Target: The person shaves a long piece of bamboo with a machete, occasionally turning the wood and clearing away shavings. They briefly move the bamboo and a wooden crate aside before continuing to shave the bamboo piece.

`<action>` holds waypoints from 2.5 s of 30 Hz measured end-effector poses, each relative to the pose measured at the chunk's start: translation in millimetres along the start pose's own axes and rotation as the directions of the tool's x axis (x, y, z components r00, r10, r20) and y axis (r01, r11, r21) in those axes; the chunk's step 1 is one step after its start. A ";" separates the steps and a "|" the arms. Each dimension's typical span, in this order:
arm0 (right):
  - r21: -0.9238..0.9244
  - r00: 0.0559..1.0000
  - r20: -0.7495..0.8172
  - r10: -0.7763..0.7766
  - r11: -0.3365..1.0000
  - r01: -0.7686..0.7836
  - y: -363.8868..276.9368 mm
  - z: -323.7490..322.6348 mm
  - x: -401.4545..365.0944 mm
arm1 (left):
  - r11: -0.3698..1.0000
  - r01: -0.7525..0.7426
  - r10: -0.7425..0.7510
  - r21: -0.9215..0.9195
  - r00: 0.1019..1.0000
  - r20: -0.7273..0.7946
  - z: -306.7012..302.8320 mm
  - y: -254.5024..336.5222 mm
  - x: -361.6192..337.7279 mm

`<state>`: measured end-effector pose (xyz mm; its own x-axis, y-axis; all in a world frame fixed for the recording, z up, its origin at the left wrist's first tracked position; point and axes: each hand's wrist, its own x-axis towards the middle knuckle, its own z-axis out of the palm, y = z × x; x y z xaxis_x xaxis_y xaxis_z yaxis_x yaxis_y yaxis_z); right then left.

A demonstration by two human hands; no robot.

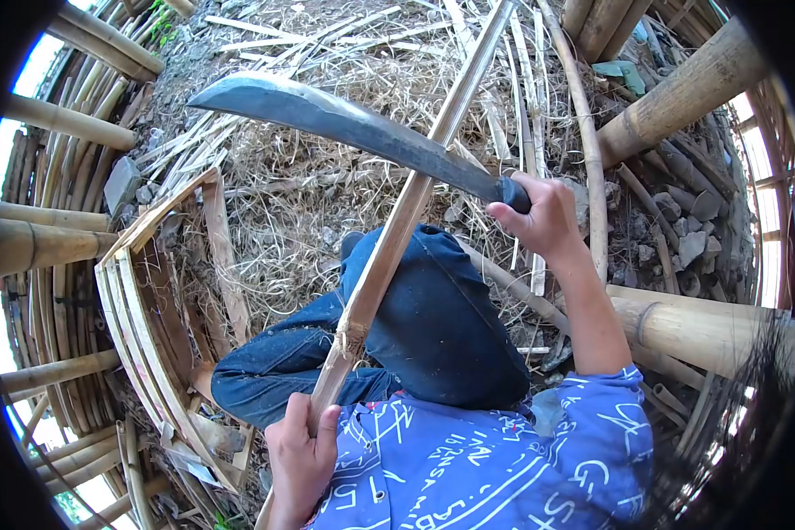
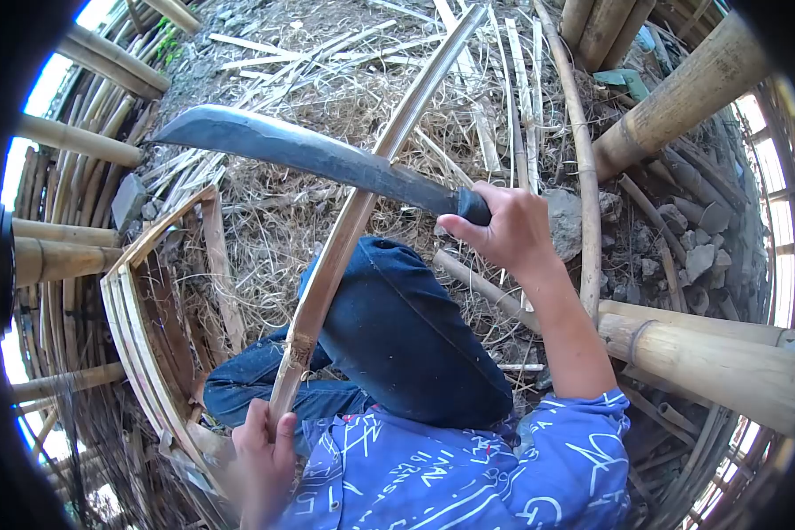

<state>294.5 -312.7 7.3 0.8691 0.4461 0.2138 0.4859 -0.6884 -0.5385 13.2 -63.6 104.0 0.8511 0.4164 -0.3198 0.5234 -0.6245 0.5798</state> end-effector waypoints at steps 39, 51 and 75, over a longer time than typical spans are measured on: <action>-0.103 0.945 -0.097 -0.314 0.947 0.304 23.7 1.1 10.7 | 0.995 0.023 -0.023 0.101 1.000 -0.005 -13.6 0.4 2.7; -0.032 0.950 -0.070 -0.305 0.952 0.303 -11.8 10.8 9.8 | 0.998 -0.027 0.027 0.052 1.000 0.015 -3.0 -2.1 10.8; -0.137 0.993 -0.119 -0.013 0.991 -0.003 6.2 16.5 59.5 | 0.998 -0.048 0.046 -0.032 0.998 -0.039 -1.8 -0.5 22.9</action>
<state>347.7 -281.0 3.2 0.8675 0.3837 0.3166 0.4912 -0.7615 -0.4228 32.3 -52.6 97.7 0.8721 0.4124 -0.2632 0.4807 -0.6220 0.6181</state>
